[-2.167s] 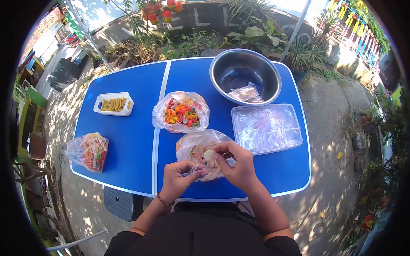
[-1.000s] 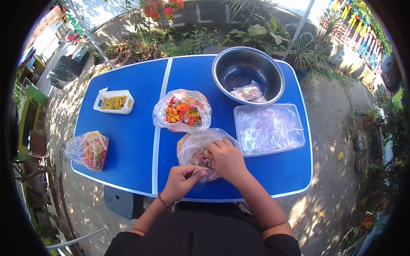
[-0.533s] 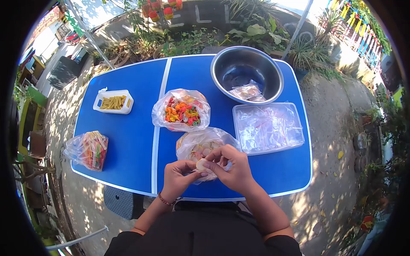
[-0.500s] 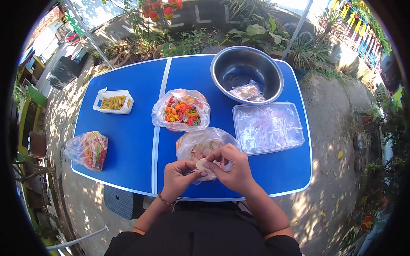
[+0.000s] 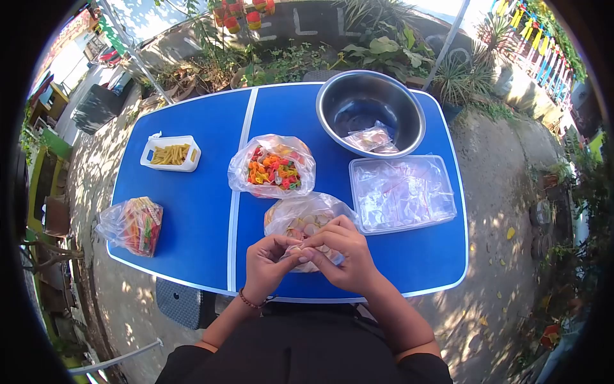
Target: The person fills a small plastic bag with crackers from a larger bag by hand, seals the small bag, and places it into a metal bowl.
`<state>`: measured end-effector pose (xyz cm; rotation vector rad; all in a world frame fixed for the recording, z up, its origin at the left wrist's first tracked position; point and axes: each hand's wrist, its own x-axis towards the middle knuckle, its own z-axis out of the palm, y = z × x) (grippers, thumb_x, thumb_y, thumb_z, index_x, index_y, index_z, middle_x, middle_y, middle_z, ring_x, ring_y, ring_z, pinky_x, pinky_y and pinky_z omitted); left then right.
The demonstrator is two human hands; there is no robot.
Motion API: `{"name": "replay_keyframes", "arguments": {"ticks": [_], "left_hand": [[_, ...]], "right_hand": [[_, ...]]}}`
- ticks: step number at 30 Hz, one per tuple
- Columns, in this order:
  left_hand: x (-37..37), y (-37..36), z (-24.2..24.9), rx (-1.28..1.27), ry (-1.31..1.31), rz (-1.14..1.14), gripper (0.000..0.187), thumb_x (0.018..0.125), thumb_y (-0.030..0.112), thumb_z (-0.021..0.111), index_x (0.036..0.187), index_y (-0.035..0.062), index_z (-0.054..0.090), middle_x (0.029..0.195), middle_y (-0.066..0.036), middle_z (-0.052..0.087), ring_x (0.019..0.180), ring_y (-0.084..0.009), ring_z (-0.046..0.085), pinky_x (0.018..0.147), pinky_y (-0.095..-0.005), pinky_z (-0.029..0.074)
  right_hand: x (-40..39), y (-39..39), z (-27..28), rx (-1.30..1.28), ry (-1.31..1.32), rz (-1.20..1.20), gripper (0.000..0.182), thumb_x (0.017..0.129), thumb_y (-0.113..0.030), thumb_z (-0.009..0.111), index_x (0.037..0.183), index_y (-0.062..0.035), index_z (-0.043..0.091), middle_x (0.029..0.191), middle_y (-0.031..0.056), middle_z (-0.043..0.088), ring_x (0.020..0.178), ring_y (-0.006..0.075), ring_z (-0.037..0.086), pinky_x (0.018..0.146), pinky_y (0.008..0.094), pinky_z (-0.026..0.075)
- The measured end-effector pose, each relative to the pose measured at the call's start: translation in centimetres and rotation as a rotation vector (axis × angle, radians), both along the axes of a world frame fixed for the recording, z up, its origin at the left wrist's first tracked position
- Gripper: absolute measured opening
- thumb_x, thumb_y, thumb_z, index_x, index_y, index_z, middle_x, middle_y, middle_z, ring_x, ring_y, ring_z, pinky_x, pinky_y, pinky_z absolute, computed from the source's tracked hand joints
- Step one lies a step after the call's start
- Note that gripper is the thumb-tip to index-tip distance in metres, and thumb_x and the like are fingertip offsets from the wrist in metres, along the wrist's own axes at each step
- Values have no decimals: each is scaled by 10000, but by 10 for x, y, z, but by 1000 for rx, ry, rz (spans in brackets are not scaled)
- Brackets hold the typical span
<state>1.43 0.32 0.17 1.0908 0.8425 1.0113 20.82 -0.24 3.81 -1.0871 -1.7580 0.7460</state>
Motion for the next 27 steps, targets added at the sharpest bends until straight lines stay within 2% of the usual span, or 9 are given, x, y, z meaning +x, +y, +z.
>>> {"name": "replay_keyframes", "arguments": {"ticks": [4,7,10,13,19,22,27], "left_hand": [[0,-1,-8,6,-54,17,214,905,38,750,1101,-23,687,1016,-88,731,936,-126,702,828,-252,572],[2,-1,-12,41,-106,27,197,931,51,724,1106,-23,672,1051,-92,725,959,-124,694,837,-249,559],[1,0,-14,20,-97,-4,186,960,72,694,1111,-18,635,1062,-106,724,971,-136,697,835,-254,558],[-1,1,-12,0,-58,9,178,983,95,669,1106,-12,598,1053,-122,728,975,-152,709,828,-260,563],[2,3,-4,20,-64,47,178,991,116,664,1096,-13,600,1038,-113,731,992,-150,709,860,-260,548],[3,3,-6,22,-54,39,182,992,124,665,1095,-11,601,1036,-118,733,990,-158,713,868,-270,551],[2,3,-8,54,-31,44,191,987,131,673,1092,-13,604,1040,-124,736,991,-170,717,866,-275,555]], "right_hand": [[-1,-2,8,-63,-121,14,132,856,-193,742,952,-115,790,981,77,603,920,210,497,825,336,419],[-1,1,5,-63,-115,37,127,855,-207,758,959,-140,792,1013,65,564,893,225,443,817,347,415],[4,8,6,-36,-119,93,133,865,-177,738,969,-105,779,1024,75,583,924,226,483,825,357,425],[2,13,-1,-151,179,-23,130,874,-116,699,975,-51,749,1000,78,602,902,218,546,780,339,448],[1,30,-6,-159,48,-146,91,863,-11,646,945,4,682,906,95,626,792,205,611,688,297,478],[-6,34,-14,-80,39,-129,64,871,20,637,920,10,678,903,89,643,776,146,582,667,273,446],[-7,30,-29,-33,-43,-111,67,862,29,656,926,22,673,911,116,645,796,221,630,684,324,493]]}}
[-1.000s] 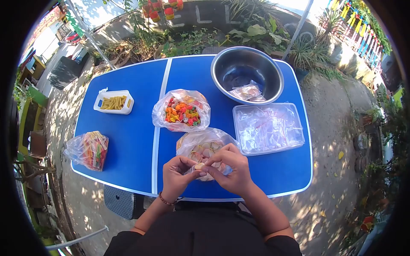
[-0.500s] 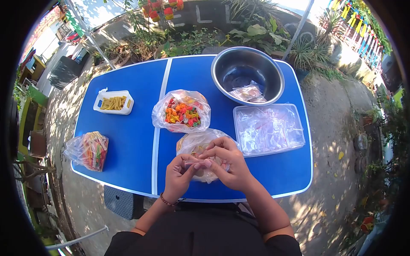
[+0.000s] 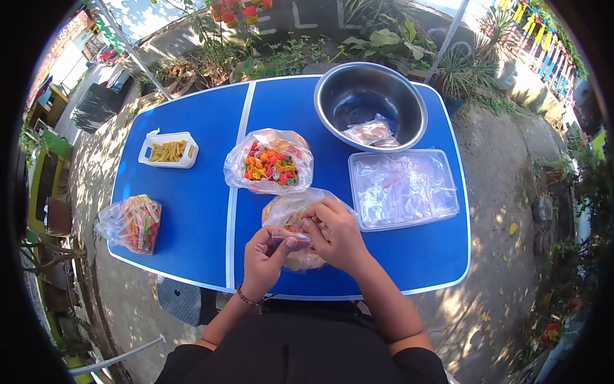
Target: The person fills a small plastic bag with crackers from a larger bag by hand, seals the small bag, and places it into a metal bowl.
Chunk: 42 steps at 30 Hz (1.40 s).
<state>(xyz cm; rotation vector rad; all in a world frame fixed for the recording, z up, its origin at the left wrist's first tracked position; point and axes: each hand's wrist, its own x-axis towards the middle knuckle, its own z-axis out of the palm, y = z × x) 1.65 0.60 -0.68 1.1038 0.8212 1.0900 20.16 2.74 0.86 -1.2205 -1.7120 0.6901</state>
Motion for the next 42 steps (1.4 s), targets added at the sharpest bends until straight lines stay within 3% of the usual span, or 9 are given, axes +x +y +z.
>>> {"name": "replay_keyframes", "arguments": {"ticks": [10,16,22,42], "left_hand": [[3,2,-3,-34,-4,56,214,980,154,690,1091,-11,611,1019,-119,739,942,-135,710,820,-246,544],[3,4,-2,-40,-9,55,214,983,157,687,1093,-11,613,1006,-113,740,931,-130,711,815,-240,541],[3,3,-1,-38,-21,50,208,982,154,687,1083,-12,612,1006,-117,741,934,-134,712,819,-243,543],[2,4,-2,-52,-30,28,221,981,156,690,1091,-14,601,1020,-120,731,949,-134,702,832,-241,532]], "right_hand": [[8,-8,-7,29,-288,-14,155,837,29,660,984,13,703,932,152,639,887,323,636,774,395,523],[4,-15,-14,-38,-533,-14,255,762,-54,690,1015,-29,714,1012,128,621,960,321,628,828,412,545],[3,-19,-18,-55,-562,-33,173,761,-58,694,930,-30,675,1035,131,606,975,323,629,819,413,551],[8,-44,-17,-90,-440,-142,117,800,-22,707,895,9,645,1003,148,623,967,365,611,850,437,516]]}}
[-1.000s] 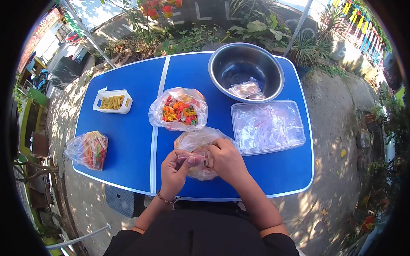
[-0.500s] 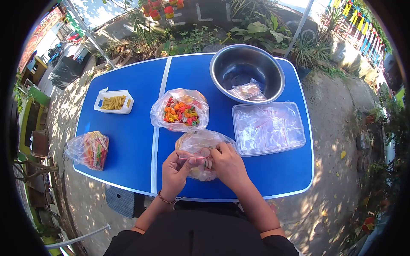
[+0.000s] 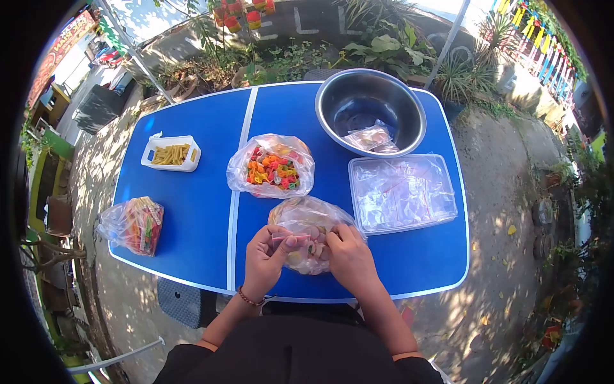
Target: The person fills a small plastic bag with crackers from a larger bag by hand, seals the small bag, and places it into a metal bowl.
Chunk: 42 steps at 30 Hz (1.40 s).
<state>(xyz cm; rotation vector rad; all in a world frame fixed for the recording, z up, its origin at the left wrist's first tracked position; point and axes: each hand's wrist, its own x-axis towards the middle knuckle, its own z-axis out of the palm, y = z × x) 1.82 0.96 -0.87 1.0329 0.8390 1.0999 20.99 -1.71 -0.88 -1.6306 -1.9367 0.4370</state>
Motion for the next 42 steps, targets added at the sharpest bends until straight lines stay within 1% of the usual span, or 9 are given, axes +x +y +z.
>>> {"name": "replay_keyframes", "arguments": {"ticks": [7,12,16,22,25,28,34,37,42], "left_hand": [[2,2,-7,-12,62,-38,225,961,110,706,1113,-24,610,1051,-130,729,984,-149,709,838,-250,550],[4,4,2,22,172,-101,284,900,-2,737,1142,-66,603,1038,-164,735,1003,-192,721,874,-276,584],[5,2,11,54,264,-120,285,875,95,793,1102,-37,684,1058,-123,751,957,-158,731,833,-269,578],[7,3,11,74,174,-130,286,898,96,769,1138,-36,685,1054,-116,750,947,-151,730,822,-268,580],[6,4,12,13,133,-138,259,927,98,737,1145,-33,683,1046,-114,747,958,-153,724,838,-270,574],[4,6,10,36,154,-100,225,953,101,707,1132,-31,673,1065,-116,738,992,-156,712,866,-279,566],[3,7,10,-6,97,-64,215,987,97,657,1148,-39,618,1108,-128,721,1034,-166,699,907,-289,551],[3,6,10,-7,96,-46,213,996,84,635,1164,-44,603,1108,-134,720,1034,-173,702,913,-290,550],[2,6,9,-33,45,-38,209,994,73,631,1162,-48,603,1107,-143,720,1050,-178,702,923,-291,551]], "right_hand": [[4,-1,11,125,256,-36,105,841,15,692,943,3,671,904,140,674,829,332,662,735,390,553],[-2,4,29,220,535,-101,94,854,50,717,938,15,694,899,122,704,787,204,686,724,284,551],[-6,3,24,187,676,-113,99,837,92,719,910,28,700,895,109,698,759,164,670,718,251,536],[0,13,42,255,344,153,59,841,15,719,897,-1,713,901,99,685,816,171,636,722,294,514],[3,13,40,182,482,193,76,857,-15,688,927,-9,715,911,92,668,842,204,632,749,329,509],[1,9,43,-12,604,0,116,870,-32,666,976,-7,706,928,112,647,836,244,627,738,346,507],[5,5,9,-79,-7,123,177,819,-103,715,980,-32,695,928,119,629,883,318,625,741,408,536],[-6,5,6,-43,-114,80,177,794,-114,730,948,-37,688,920,111,627,888,332,624,765,426,537],[0,7,5,-29,18,136,152,802,-70,723,941,-24,680,920,121,639,869,321,636,740,399,542]]}}
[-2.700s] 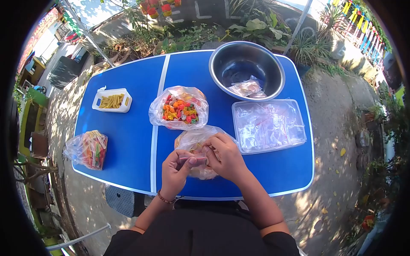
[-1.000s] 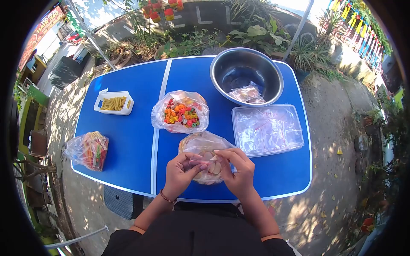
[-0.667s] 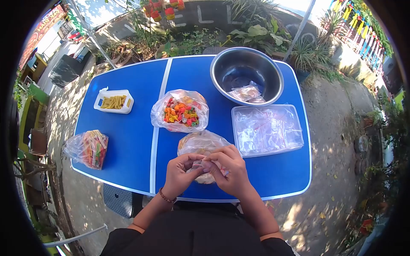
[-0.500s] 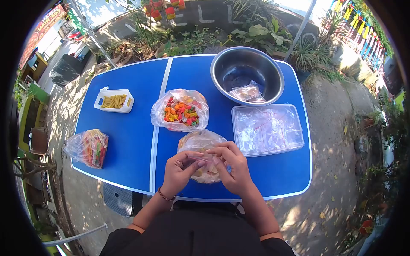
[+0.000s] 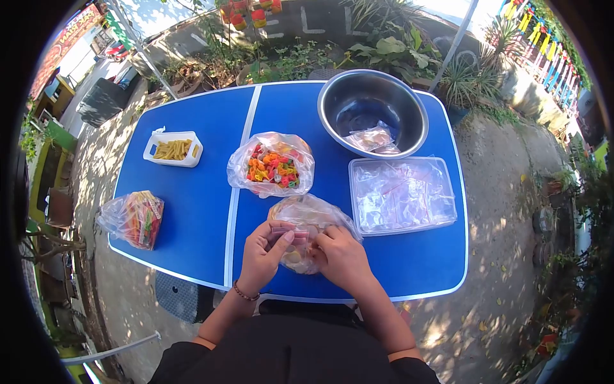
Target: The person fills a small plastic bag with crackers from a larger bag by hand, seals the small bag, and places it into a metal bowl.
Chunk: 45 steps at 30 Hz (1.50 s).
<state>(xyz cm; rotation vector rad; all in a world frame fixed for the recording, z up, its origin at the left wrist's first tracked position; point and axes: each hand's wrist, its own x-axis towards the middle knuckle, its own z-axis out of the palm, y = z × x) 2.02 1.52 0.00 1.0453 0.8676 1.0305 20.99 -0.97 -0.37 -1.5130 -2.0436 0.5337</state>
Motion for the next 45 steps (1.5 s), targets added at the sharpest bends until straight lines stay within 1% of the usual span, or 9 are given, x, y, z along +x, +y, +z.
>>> {"name": "replay_keyframes", "arguments": {"ticks": [7,13,19,31,34,37,40,43,45], "left_hand": [[-2,-3,1,20,134,-20,254,946,75,708,1156,-60,664,1081,-143,732,1008,-165,716,875,-270,569],[-1,-4,4,21,145,-31,261,905,83,761,1114,-59,699,1019,-128,752,946,-146,726,830,-254,581],[0,-5,7,31,160,-65,276,888,91,781,1108,-55,702,1014,-126,758,931,-143,729,827,-256,582],[0,-3,5,-34,20,-201,272,924,38,723,1167,-67,664,1078,-133,730,995,-160,714,880,-270,585],[0,2,11,-75,-51,-201,273,956,81,695,1189,-57,658,1090,-142,731,1012,-164,712,864,-272,579],[-4,5,4,-71,-78,-176,267,983,91,657,1202,-59,632,1123,-168,720,1035,-199,713,888,-313,592],[-6,8,0,-135,-138,-114,288,1003,109,630,1234,-58,588,1144,-190,710,1047,-230,714,909,-356,600],[-7,9,0,-242,-213,-83,322,1016,126,611,1276,-53,544,1165,-206,700,1054,-242,713,916,-375,603],[-8,9,-1,-285,-265,-81,339,1024,133,599,1300,-49,522,1175,-213,695,1054,-243,714,908,-371,603]], "right_hand": [[8,0,16,-66,431,-50,159,876,54,657,1025,10,691,923,133,692,763,216,687,659,294,547],[7,-3,21,-59,660,-197,154,902,63,669,1054,38,663,930,75,697,849,113,672,712,241,541],[7,-6,19,-34,870,-274,128,893,74,705,1005,42,651,937,74,693,872,104,669,775,227,543],[6,0,35,93,455,-3,78,865,13,716,940,35,716,899,102,681,815,163,624,794,286,506],[10,6,27,142,484,86,99,893,-18,670,972,1,726,880,88,670,780,168,604,780,282,492],[4,3,31,-42,782,-98,141,902,-10,629,1000,-27,730,895,85,655,815,187,617,776,313,502],[11,2,32,-273,450,-43,155,887,-8,614,994,-28,724,928,93,641,882,231,632,796,356,521],[10,2,12,-172,29,9,155,828,-6,645,961,-32,721,970,102,643,946,288,633,823,390,534],[7,-1,10,-137,-25,26,176,790,-13,664,956,-36,717,969,99,644,947,312,631,816,402,539]]}}
